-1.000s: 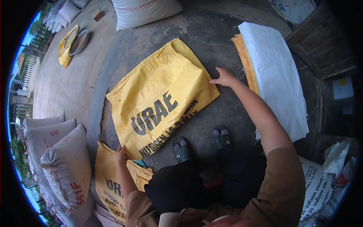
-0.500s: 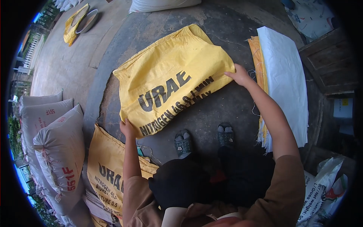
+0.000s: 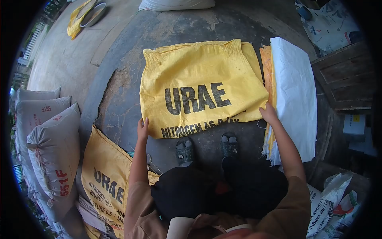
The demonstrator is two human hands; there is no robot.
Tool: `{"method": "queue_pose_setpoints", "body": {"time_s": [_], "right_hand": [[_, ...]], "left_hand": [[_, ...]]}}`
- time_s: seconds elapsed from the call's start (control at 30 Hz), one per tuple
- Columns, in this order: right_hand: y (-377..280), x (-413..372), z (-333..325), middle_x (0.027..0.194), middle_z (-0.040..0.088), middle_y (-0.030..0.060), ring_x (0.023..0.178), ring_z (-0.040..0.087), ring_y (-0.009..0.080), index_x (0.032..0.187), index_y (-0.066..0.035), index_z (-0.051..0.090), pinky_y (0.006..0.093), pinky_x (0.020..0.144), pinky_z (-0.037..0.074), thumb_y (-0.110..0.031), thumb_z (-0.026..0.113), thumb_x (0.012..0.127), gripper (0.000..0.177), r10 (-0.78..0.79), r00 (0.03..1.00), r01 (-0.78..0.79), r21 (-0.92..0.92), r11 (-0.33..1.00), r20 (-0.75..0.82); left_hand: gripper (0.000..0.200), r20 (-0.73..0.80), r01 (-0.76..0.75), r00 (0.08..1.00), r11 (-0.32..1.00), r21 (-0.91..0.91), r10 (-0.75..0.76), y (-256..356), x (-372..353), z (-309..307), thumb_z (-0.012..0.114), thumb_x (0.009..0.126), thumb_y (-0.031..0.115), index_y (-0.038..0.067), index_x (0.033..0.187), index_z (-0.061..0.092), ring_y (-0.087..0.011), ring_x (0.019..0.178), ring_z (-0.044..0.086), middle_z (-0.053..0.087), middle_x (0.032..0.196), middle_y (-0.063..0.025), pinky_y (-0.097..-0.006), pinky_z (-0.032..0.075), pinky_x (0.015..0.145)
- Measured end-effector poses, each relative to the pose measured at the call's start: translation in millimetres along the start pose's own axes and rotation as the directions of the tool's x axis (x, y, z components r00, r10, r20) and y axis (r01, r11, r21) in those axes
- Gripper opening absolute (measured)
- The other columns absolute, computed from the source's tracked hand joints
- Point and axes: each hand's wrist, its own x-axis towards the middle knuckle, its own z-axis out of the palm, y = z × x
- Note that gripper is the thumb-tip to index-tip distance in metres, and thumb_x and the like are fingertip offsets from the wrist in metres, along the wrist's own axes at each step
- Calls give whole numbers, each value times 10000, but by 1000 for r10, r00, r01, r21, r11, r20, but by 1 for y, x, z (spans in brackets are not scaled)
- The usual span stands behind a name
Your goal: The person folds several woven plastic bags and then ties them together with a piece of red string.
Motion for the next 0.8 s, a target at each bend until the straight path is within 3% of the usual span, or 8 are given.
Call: {"method": "queue_pose_setpoints", "body": {"time_s": [0.07, 0.13, 0.2, 0.33, 0.47, 0.63, 0.7, 0.8], "right_hand": [[11, -2, 11, 924, 602, 207, 869, 581, 328, 1025, 8, 538, 370, 775, 439, -337, 565, 794, 416, -24, 996, 13, 118, 993, 88], [19, 2, 13, 929, 610, 186, 863, 593, 293, 1042, 11, 541, 348, 770, 441, -351, 574, 791, 443, -68, 984, 29, 231, 973, 166], [23, 11, 10, 943, 615, 139, 842, 596, 211, 1059, 31, 544, 299, 751, 440, -368, 595, 785, 487, 208, 904, -350, 368, 861, 372], [6, 19, 7, 951, 613, 117, 831, 591, 169, 1033, 42, 559, 278, 745, 436, -342, 587, 805, 448, 203, 935, -315, 422, 850, 290], [-41, 43, -48, 982, 605, 88, 905, 574, 154, 1063, 24, 537, 264, 789, 431, -291, 563, 841, 386, -107, 951, -186, 813, 552, 290], [-78, 53, -124, 986, 602, 81, 915, 569, 134, 1041, 13, 544, 261, 797, 434, -266, 564, 843, 342, -235, 969, -13, 963, 271, 79], [-77, 45, -134, 971, 606, 81, 899, 573, 128, 1039, 15, 545, 260, 794, 437, -245, 573, 837, 330, -241, 970, 50, 935, 351, 38], [-55, 27, -119, 940, 614, 79, 858, 580, 118, 1033, 22, 547, 261, 775, 445, -209, 592, 823, 315, -238, 971, 100, 846, 524, 32]], "left_hand": [[436, 53, 134, 989, 986, 100, -140, 13, -18, -9, 533, 855, 294, -40, 1131, 480, -187, 843, 559, 587, 975, -124, -291, 432, 737], [392, 94, 117, 987, 985, 128, -129, 1, -14, -18, 537, 854, 274, -43, 1084, 512, -161, 792, 559, 599, 918, -107, -277, 435, 700], [352, 130, 100, 984, 983, 151, -121, -7, -6, -23, 542, 853, 253, -46, 1038, 543, -135, 741, 559, 611, 861, -90, -264, 439, 663], [285, 46, -25, 999, 996, 81, 21, 2, 19, -17, 518, 868, 218, -47, 958, 574, -95, 700, 524, 608, 805, -66, -254, 427, 622], [271, -200, -211, 961, 973, -90, 190, 59, 55, 5, 484, 885, 207, -49, 912, 572, -86, 683, 498, 594, 778, -44, -249, 415, 624], [300, -480, -449, 818, 874, -187, 318, 152, 77, -10, 436, 908, 226, -48, 919, 556, -100, 705, 503, 582, 807, -63, -256, 416, 645], [311, -530, -513, 775, 833, -209, 344, 167, 69, -21, 427, 913, 237, -47, 931, 553, -107, 714, 508, 578, 814, -67, -257, 417, 652], [345, -414, -450, 862, 820, -355, 293, 156, 34, -30, 425, 915, 279, -37, 996, 537, -113, 758, 524, 570, 872, -64, -247, 421, 683]]}}
